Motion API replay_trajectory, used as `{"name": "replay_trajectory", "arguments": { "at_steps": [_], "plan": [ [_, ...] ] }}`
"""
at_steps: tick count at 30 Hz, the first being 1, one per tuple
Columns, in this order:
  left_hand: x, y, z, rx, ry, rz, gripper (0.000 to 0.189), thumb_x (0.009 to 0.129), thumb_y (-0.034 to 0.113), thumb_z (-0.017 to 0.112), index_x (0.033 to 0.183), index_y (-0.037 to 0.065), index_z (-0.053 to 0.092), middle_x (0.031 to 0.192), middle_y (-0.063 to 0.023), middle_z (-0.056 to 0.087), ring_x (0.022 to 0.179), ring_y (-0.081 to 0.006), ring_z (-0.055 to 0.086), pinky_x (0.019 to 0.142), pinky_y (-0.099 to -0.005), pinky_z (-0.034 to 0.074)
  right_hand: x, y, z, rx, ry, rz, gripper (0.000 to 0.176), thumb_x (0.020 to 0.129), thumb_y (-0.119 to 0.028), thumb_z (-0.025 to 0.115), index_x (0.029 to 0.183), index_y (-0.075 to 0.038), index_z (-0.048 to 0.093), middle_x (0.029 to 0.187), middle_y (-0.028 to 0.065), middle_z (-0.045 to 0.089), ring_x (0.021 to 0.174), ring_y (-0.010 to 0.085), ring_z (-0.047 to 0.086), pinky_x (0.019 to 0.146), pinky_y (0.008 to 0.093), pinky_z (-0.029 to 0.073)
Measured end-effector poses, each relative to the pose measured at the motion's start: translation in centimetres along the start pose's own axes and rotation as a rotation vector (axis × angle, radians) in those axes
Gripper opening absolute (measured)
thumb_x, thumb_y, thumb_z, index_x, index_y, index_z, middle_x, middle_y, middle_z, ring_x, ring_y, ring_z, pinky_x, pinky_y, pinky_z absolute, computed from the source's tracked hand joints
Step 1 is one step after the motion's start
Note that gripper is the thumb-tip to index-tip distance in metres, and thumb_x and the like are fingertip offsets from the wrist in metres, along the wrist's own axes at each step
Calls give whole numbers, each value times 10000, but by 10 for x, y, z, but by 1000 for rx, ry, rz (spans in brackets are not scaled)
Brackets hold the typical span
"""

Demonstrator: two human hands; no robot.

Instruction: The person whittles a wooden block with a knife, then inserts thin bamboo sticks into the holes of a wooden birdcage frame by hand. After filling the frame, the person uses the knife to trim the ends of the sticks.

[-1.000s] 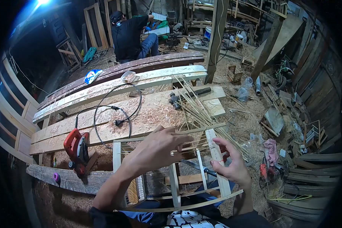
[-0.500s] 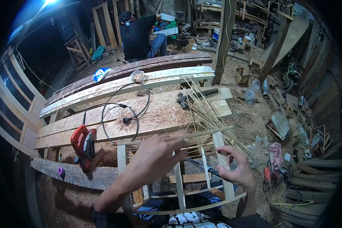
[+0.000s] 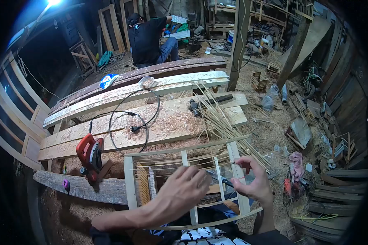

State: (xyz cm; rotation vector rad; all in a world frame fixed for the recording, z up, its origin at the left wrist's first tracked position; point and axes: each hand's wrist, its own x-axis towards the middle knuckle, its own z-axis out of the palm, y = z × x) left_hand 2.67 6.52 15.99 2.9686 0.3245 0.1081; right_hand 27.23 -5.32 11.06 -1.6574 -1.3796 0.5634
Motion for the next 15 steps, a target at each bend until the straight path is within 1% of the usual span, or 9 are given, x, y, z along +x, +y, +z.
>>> {"name": "replay_trajectory", "arguments": {
  "at_steps": [2,4,5,7,8,11,12,14,15],
  "plan": [
    [-4,8,-1,-13,21,23,437,928,148,739,1327,-5,646,1255,-177,628,1241,-329,582,1041,-473,488,-2,0,-1,-9,0,-6,542,772,-231,863,1251,-88,655,1029,69,721,932,210,713,799,336,533],
    [-13,10,-4,-3,32,45,470,900,140,749,1346,44,638,1354,-188,577,1326,-343,546,1080,-496,475,-4,1,-1,13,-5,-16,555,723,-178,870,1222,-66,656,1021,57,682,880,163,625,791,324,510],
    [-18,9,-4,-8,30,51,470,900,140,749,1346,44,638,1354,-188,577,1326,-343,546,1080,-496,475,-5,1,-1,10,-1,-10,555,723,-178,870,1222,-66,656,1021,57,682,880,163,625,791,324,510],
    [-24,7,-3,-12,150,16,458,904,148,756,1344,78,650,1345,-188,582,1339,-358,544,1098,-499,467,-9,2,-1,-1,6,-33,551,721,-185,869,1218,-68,663,1025,59,690,881,165,630,798,322,510],
    [-22,4,2,-32,163,-19,445,914,160,759,1343,100,660,1425,-182,574,1363,-347,543,1104,-502,464,-10,3,-1,-1,2,-28,551,721,-185,869,1218,-68,663,1025,59,690,881,165,630,798,322,510],
    [-19,-4,1,-20,78,-6,440,923,166,760,1345,91,662,1505,-175,556,1376,-322,552,1116,-495,458,-8,3,-1,-5,7,-42,540,722,-196,866,1209,-72,669,1035,70,694,890,167,633,797,326,512],
    [-19,-4,3,-28,68,-31,433,925,159,757,1338,71,662,1564,-166,532,1389,-295,554,1140,-488,446,-7,0,-1,-16,13,-48,520,740,-213,862,1206,-75,677,1015,79,703,904,202,662,809,340,524],
    [-20,-3,1,-29,78,-15,440,929,160,757,1346,58,657,1548,-172,547,1400,-298,548,1154,-486,438,-7,-3,-3,-28,20,-53,501,758,-231,858,1203,-77,686,994,89,712,918,238,691,822,353,537],
    [-21,-2,0,-31,87,-3,447,934,161,757,1353,45,653,1532,-178,561,1411,-300,543,1168,-484,429,-8,-4,-5,-31,-6,-36,498,755,-230,861,1197,-79,688,1059,103,704,960,267,686,849,375,540]
  ]
}}
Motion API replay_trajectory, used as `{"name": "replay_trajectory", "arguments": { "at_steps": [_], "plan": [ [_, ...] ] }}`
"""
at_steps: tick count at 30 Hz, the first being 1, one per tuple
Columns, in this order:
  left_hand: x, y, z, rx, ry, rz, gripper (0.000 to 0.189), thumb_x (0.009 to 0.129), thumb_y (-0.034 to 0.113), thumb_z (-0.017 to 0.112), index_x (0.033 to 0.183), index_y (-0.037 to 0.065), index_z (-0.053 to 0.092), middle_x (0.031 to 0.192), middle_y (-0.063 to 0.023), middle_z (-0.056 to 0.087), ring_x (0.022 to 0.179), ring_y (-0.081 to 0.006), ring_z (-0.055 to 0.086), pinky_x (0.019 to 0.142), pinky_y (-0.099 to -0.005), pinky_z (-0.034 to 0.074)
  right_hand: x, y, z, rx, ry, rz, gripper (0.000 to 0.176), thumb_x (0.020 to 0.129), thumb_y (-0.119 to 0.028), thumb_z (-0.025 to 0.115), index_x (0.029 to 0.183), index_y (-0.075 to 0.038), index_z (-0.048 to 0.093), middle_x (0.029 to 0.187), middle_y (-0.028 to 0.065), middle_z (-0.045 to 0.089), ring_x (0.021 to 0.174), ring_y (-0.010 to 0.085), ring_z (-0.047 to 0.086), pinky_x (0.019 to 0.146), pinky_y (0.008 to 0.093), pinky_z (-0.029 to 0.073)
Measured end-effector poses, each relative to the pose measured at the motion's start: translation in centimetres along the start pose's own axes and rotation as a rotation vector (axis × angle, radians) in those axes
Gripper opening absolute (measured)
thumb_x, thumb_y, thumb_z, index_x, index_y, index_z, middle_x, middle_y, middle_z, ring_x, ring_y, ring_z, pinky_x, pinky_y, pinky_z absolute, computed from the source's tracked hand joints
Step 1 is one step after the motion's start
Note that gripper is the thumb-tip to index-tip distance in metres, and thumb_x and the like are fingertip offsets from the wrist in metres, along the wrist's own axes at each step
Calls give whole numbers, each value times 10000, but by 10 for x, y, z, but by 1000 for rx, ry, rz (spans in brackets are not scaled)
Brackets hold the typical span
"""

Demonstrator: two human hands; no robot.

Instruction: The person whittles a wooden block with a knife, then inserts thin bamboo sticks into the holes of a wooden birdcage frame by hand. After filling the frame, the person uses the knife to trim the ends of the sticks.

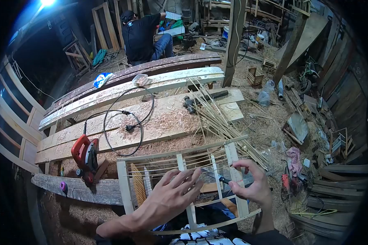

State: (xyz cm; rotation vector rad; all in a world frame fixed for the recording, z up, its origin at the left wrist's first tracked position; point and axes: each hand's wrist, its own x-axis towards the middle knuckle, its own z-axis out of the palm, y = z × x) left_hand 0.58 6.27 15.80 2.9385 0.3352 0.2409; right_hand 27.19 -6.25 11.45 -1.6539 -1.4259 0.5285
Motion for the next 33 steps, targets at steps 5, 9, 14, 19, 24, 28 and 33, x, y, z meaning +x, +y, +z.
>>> {"name": "replay_trajectory", "arguments": {
  "at_steps": [5,9,14,19,24,28,33],
  "plan": [
    [-13,4,4,-49,43,-5,489,942,144,721,1400,8,618,1477,-191,600,1444,-329,506,1152,-487,450,11,-15,-14,-296,-2,-244,496,746,-247,882,1184,-107,698,1297,136,639,1179,341,623,962,463,509],
    [-23,5,-4,-107,110,-104,519,921,135,731,1412,15,615,1386,-174,642,1420,-346,514,1133,-488,465,30,-38,-7,-480,-78,-386,446,775,-274,880,1168,-151,710,1400,106,586,1355,331,510,1051,486,420],
    [-44,3,-28,49,291,-382,264,878,174,826,1127,120,759,1321,-108,679,1326,-311,602,1072,-481,479,36,-32,17,-562,-73,-552,399,814,-322,858,1152,-158,724,1380,66,602,1339,286,526,1065,467,371],
    [-67,-24,6,8,391,-530,296,836,138,852,1117,127,760,1428,-105,644,1443,-318,524,1149,-507,412,33,-20,24,-449,203,-534,701,778,-506,903,1275,-139,574,1269,74,626,1249,270,562,1054,469,370],
    [-68,-26,16,32,436,-573,261,840,103,843,1087,136,765,1433,-88,644,1454,-331,510,1210,-523,352,36,-19,24,-398,188,-390,756,707,-517,926,1257,-124,588,1280,82,623,1240,302,564,1046,469,379],
    [-72,-25,18,-2,596,-691,83,901,128,806,969,111,762,1498,-141,584,1501,-392,437,1233,-527,325,34,-20,25,-415,150,-370,598,700,-491,924,1099,-115,685,1271,83,630,1238,301,558,1022,467,386],
    [-77,-26,23,-136,670,-760,146,851,86,853,963,86,759,1560,-187,535,1535,-426,404,1228,-537,372,36,-28,21,-435,45,-418,474,727,-461,906,1009,-113,751,1277,71,638,1240,294,553,1011,461,387]
  ]
}}
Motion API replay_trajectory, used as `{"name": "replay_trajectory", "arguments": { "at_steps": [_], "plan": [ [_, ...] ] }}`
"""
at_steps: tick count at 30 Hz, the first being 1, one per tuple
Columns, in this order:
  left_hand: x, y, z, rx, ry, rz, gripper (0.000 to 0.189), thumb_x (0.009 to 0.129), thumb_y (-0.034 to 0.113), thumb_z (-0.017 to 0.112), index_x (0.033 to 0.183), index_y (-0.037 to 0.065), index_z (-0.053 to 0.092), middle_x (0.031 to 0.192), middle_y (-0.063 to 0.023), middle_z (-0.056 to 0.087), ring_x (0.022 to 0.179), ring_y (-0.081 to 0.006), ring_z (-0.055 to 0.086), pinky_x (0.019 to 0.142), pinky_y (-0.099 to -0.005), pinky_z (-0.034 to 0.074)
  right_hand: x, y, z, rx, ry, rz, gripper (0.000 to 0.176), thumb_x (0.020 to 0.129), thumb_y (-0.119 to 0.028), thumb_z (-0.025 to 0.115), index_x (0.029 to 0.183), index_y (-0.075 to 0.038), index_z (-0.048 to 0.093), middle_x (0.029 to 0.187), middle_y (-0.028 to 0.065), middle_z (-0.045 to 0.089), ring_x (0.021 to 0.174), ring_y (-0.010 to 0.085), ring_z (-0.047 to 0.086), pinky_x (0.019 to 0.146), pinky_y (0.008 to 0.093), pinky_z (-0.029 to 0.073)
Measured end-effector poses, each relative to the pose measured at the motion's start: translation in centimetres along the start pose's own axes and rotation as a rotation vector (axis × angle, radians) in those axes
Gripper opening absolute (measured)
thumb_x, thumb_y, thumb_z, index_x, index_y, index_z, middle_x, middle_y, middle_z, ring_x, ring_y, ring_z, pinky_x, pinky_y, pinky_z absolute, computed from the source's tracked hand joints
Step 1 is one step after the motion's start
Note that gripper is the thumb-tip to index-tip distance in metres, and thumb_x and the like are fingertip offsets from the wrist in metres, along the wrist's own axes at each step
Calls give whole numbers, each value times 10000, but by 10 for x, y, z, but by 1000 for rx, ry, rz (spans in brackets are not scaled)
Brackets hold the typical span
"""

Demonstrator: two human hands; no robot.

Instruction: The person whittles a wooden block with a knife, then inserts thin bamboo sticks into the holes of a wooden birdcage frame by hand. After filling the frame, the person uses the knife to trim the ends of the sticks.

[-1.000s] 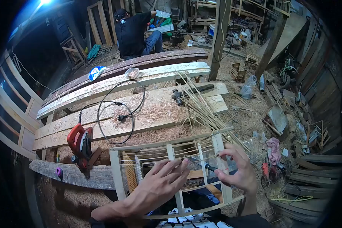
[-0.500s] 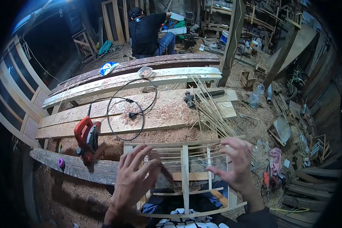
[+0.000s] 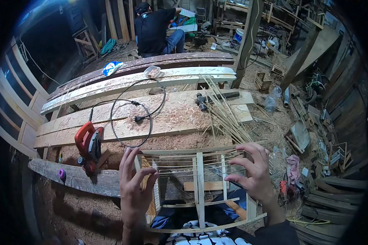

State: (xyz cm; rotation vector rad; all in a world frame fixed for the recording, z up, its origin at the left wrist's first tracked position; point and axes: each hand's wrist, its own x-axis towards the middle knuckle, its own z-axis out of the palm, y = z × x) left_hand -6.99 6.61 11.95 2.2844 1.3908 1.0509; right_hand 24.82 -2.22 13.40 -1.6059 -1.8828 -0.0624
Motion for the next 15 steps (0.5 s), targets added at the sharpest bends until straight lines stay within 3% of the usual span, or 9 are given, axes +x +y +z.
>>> {"name": "replay_trajectory", "arguments": {
  "at_steps": [9,10,13,14,15],
  "plan": [
    [-11,-16,1,-185,137,-107,446,760,158,962,1043,9,651,1529,-292,555,1408,-439,572,1127,-463,517,17,-15,-2,-52,-167,-238,410,843,-490,826,1080,-161,765,1254,47,643,1252,259,550,1067,485,349],
    [-16,-19,3,-235,146,-130,531,777,175,959,1130,16,595,1508,-307,568,1360,-428,617,1098,-450,543,25,-22,-1,-61,-170,-300,385,903,-480,788,1098,-150,750,1170,31,665,1172,233,591,1040,474,365],
    [-17,-7,-1,-302,153,-229,576,792,157,950,1192,12,562,1511,-316,561,1363,-404,620,1099,-429,543,45,-43,16,-46,-232,-477,319,964,-426,746,1088,-132,735,1090,19,683,1076,210,627,984,436,409],
    [-17,-8,1,-360,148,-250,581,808,134,937,1208,1,536,1515,-320,555,1387,-389,602,1102,-408,538,57,-55,22,11,-188,-562,225,995,-315,699,1074,-105,712,998,23,675,999,196,641,904,392,444],
    [-17,-9,3,-359,160,-252,581,808,134,937,1208,1,536,1515,-320,555,1387,-389,602,1102,-408,538,66,-63,28,11,-188,-574,225,995,-315,699,1074,-105,712,998,23,675,999,196,641,904,392,444]
  ]
}}
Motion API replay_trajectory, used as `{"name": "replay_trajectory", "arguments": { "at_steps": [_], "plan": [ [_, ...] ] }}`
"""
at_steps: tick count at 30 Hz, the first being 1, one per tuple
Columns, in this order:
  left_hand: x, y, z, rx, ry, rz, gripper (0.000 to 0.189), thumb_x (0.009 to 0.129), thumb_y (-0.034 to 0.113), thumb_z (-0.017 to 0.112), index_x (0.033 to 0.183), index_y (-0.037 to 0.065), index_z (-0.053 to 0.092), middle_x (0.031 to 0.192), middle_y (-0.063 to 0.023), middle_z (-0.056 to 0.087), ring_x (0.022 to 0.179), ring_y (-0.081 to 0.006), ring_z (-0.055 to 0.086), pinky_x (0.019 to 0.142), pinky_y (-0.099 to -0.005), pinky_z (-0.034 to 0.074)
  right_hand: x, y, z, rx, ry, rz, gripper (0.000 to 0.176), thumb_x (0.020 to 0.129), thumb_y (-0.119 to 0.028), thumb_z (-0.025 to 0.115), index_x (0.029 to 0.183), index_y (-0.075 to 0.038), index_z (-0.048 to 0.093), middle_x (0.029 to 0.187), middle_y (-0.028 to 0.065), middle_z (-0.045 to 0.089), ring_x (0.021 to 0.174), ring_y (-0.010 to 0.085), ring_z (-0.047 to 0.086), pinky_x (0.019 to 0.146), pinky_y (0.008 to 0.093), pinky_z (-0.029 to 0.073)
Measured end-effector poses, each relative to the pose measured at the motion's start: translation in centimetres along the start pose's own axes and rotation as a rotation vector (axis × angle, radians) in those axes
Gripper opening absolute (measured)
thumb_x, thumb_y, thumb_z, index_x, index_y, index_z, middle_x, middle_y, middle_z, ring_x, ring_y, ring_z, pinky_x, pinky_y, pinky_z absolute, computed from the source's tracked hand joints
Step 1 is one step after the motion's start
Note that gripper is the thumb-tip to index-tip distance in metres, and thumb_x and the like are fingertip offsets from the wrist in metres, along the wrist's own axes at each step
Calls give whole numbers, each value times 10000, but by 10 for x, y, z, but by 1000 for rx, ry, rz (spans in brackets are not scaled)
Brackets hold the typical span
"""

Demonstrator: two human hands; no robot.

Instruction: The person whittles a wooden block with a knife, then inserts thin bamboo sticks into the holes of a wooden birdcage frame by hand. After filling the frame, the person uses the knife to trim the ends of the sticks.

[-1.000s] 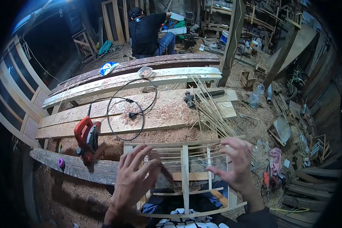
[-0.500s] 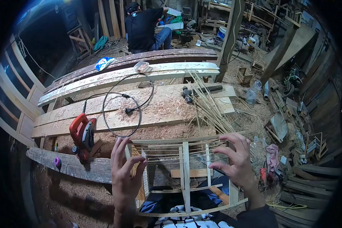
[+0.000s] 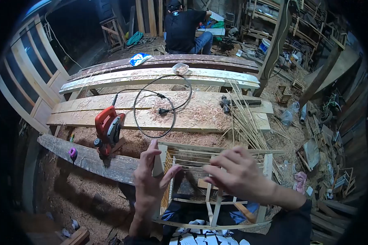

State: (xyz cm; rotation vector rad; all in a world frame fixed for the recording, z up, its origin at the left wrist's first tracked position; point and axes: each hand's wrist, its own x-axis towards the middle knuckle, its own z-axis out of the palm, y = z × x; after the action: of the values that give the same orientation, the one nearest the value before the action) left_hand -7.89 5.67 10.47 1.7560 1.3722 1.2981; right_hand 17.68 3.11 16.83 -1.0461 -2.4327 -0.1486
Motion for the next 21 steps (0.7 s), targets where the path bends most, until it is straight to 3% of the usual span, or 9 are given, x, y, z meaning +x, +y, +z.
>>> {"name": "replay_trajectory", "arguments": {
  "at_steps": [2,3,7,14,16,21],
  "plan": [
    [2,-2,1,-32,-7,39,552,815,105,926,1182,-9,529,1517,-330,548,1416,-397,573,1118,-401,520,21,-2,14,-71,-83,-125,182,946,-225,682,1052,-78,697,938,38,648,953,204,635,854,360,460],
    [4,4,-4,59,-25,88,486,822,87,915,1117,-20,544,1511,-328,556,1436,-403,552,1131,-405,501,31,-3,23,-53,-28,-169,179,877,-167,672,1012,-50,670,890,49,627,907,215,636,801,345,469],
    [3,6,-8,94,-6,91,356,832,75,895,981,-33,590,1497,-302,583,1452,-411,530,1130,-422,501,51,-7,39,-22,-95,-159,151,865,-123,672,976,-29,633,913,92,654,885,228,659,716,350,500],
    [4,4,-9,99,-13,54,343,824,57,876,1053,-43,641,1498,-303,586,1453,-395,538,1139,-439,490,65,3,34,111,-206,-155,147,875,-71,677,991,-4,616,931,116,658,886,256,677,730,378,567],
    [6,5,-10,96,-18,76,340,823,42,852,1079,-42,645,1500,-314,579,1453,-400,537,1144,-442,485,64,6,40,183,-206,-124,229,899,-78,680,1111,5,660,872,98,647,819,240,691,685,368,575],
    [14,5,-9,59,-49,48,358,822,1,768,1154,-31,639,1507,-350,550,1451,-436,534,1153,-443,476,60,9,42,159,-198,-184,449,884,-85,685,1313,37,643,905,107,641,832,241,700,678,362,584]
  ]
}}
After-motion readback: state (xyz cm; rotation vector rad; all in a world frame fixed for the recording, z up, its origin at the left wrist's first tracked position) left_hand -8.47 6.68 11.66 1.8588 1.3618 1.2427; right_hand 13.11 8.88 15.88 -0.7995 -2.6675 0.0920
